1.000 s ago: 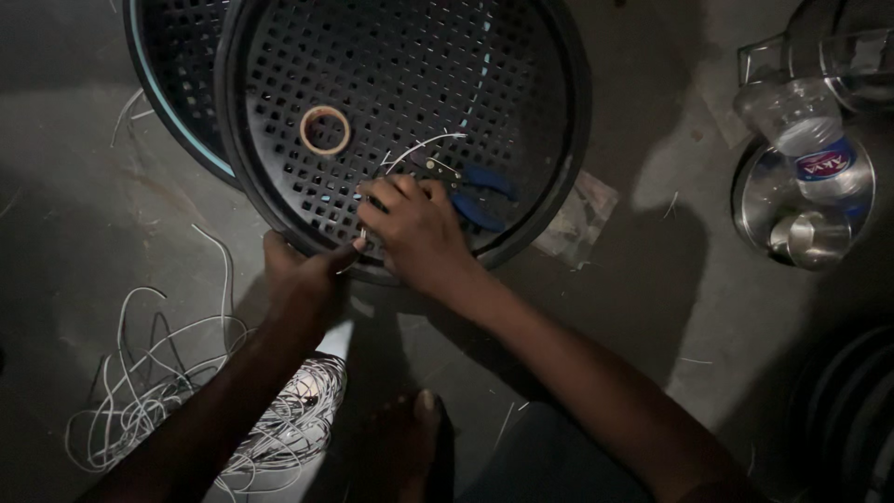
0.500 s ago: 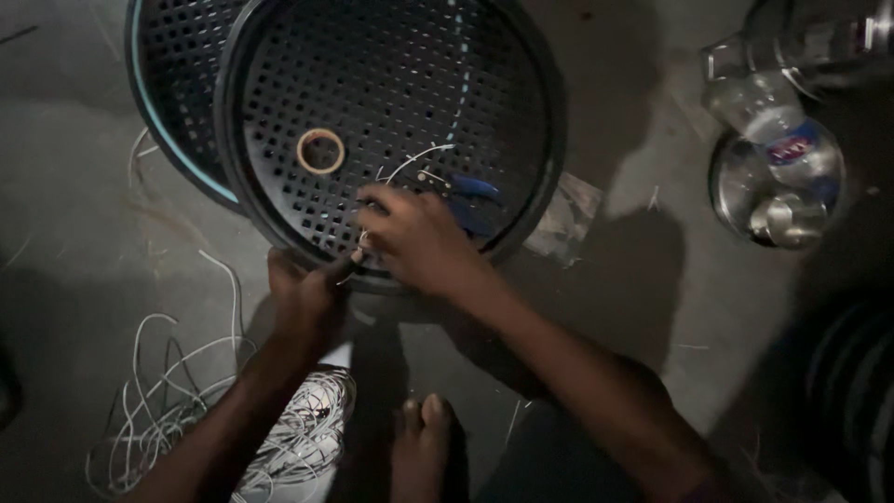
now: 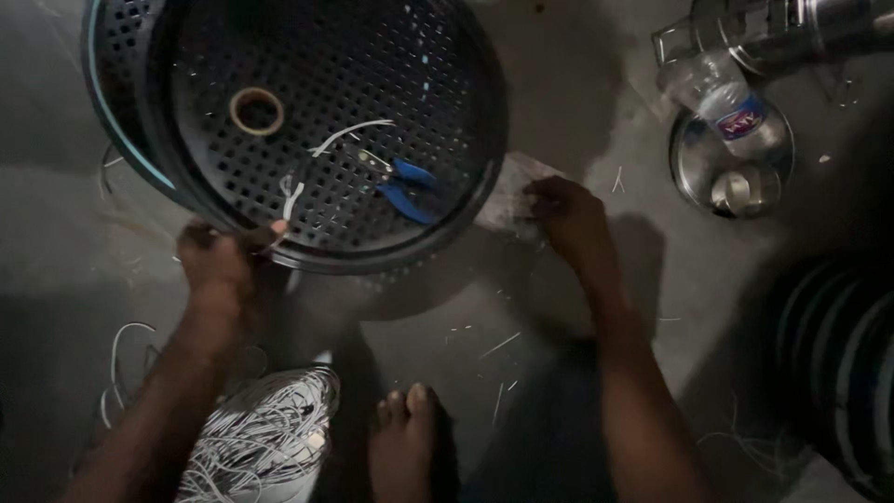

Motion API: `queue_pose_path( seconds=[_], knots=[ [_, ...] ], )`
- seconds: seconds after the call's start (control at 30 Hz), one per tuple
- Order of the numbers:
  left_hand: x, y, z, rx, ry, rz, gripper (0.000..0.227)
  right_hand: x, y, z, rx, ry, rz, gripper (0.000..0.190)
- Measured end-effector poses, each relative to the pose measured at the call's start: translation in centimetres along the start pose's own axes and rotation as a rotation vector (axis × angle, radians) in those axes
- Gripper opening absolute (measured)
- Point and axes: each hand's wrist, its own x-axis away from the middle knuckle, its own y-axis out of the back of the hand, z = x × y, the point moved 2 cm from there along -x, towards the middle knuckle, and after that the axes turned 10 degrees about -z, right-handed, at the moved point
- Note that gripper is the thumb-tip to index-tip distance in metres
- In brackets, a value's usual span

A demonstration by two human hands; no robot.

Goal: The person strips the insulation from a white wire using pliers, then twists the exposed strands together. They repeat this process on another section of the wire.

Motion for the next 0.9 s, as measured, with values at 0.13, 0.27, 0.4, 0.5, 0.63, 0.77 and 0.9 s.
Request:
queue_pose_path(
  seconds=[0.13,0.27,0.4,0.5,0.63,0.77,0.9],
  knots=[
    [-0.9,-0.4,-1.3,-0.022,-0.105,0.066,0.056,-1.6,-1.8,0.8,0.116,0.305,-0.010,0.029],
    [-1.5,-0.1,-0.9,-0.147,-0.067,0.067,0.053,-1.2,-2.4,2.7,0.445,0.198,-0.034,0.025],
    [-1.7,-0.5,0.0,0.102,-0.023,0.121,0.057,-1.3,-1.5,4.2,0.533,-0.039,0.116,0.038],
    [-1.6,0.0,0.1,0.000,-0.079,0.143,0.059,-0.4,-1.3,4.7,0.634,0.179,0.225,0.059],
    [-0.9,-0.4,-0.3,0.000,-0.077,0.138,0.062,0.6,-1.9,4.3,0.753,0.197,0.256,0.054],
    [0.0,-0.2,-0.1,-0.025,-0.074,0.148,0.059,0.7,-1.5,3.8,0.644,0.198,0.083,0.031],
    [0.2,-0.1,0.1,-0.049,-0.047,0.136,0.064,-0.4,-0.6,2.9,0.518,0.180,-0.028,0.019]
  ],
)
